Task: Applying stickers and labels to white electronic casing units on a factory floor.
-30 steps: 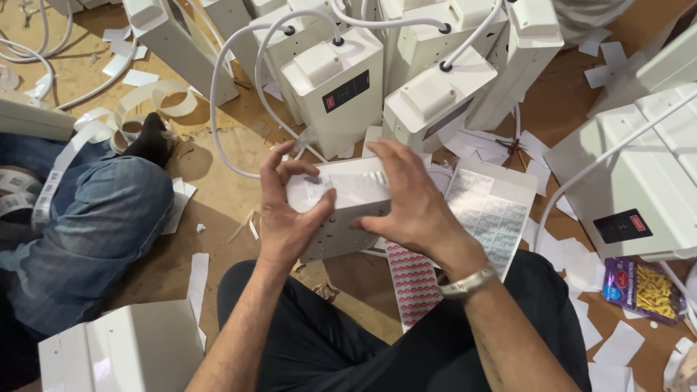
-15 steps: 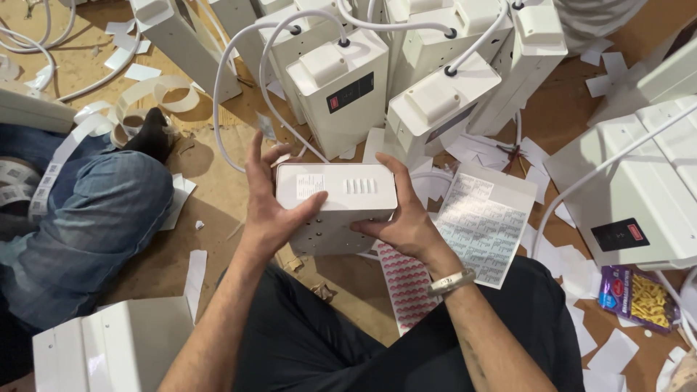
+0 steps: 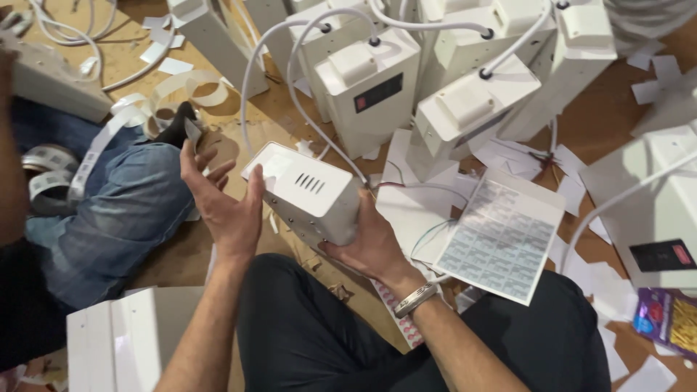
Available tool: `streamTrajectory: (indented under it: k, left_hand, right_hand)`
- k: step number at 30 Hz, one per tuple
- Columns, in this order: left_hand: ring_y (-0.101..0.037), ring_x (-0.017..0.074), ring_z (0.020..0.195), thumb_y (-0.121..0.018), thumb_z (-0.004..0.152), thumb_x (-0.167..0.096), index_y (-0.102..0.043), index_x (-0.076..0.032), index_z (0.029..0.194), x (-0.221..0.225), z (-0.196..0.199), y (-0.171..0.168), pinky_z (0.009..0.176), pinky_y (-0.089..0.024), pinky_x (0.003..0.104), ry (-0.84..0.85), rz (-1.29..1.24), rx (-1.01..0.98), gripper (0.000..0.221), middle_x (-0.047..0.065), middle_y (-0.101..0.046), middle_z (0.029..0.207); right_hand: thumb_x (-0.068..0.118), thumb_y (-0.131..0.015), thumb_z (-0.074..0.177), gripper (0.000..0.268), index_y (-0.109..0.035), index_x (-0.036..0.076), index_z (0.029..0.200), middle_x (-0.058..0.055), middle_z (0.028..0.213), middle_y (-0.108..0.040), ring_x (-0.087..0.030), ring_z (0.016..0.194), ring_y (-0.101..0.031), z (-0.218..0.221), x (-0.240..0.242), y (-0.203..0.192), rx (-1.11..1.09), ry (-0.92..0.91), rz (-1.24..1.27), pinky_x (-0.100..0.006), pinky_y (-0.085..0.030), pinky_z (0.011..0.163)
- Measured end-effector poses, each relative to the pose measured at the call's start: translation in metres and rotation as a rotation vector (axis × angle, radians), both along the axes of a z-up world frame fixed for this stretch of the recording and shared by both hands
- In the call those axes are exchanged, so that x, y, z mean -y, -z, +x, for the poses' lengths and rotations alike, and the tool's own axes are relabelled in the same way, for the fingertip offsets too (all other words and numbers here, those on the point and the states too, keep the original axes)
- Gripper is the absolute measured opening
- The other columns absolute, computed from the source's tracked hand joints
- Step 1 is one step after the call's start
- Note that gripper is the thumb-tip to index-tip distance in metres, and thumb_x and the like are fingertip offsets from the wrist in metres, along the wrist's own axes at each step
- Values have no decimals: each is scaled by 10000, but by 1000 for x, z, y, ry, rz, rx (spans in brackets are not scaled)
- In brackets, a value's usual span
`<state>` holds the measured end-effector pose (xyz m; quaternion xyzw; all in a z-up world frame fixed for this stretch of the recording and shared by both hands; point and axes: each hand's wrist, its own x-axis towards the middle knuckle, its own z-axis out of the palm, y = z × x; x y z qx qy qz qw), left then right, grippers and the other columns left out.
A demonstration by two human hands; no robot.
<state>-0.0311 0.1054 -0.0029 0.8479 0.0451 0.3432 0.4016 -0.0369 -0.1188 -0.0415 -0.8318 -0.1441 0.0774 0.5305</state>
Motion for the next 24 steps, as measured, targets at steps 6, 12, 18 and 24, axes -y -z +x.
streamTrajectory:
  k: [6,12,18,24]
  left_hand:
    - [-650,230,1238,-752,1067,-63,-190,-87,1665,-14,-21,10,1035,-561,355,-123,-261,133,821,176,-450,1564]
    - [-639,114,1028,-674,1108,-72,-197,-88,1656,-44,-44,-6,800,-518,209,-140,-379,110,727,138,-507,1460]
    - [-624,105,1061,-673,1126,-63,-207,-69,1661,-41,-56,-3,854,-522,213,-165,-353,75,709,143,-509,1472]
    - [-627,108,1013,-660,1074,-68,-200,-65,1624,-32,-59,-5,793,-546,224,-132,-439,37,717,141,-497,1441]
  right_hand:
    - [264,-934,625,915,-405,108,1355,-182,1225,-651,-386,1116,-660,10,-63,-25,106,23,-128,-471,-545,902]
    - [308,-898,667,804,-451,15,1268,-194,1120,-644,-355,966,-697,49,-105,-13,136,-54,-214,-451,-599,755]
    - [282,-814,718,698,-478,34,1277,-199,1151,-647,-348,936,-716,77,-151,7,61,-83,-433,-444,-642,708]
    - [298,-860,615,938,-399,58,1396,-217,1232,-586,-405,1069,-641,84,-162,10,129,-83,-497,-489,-576,850]
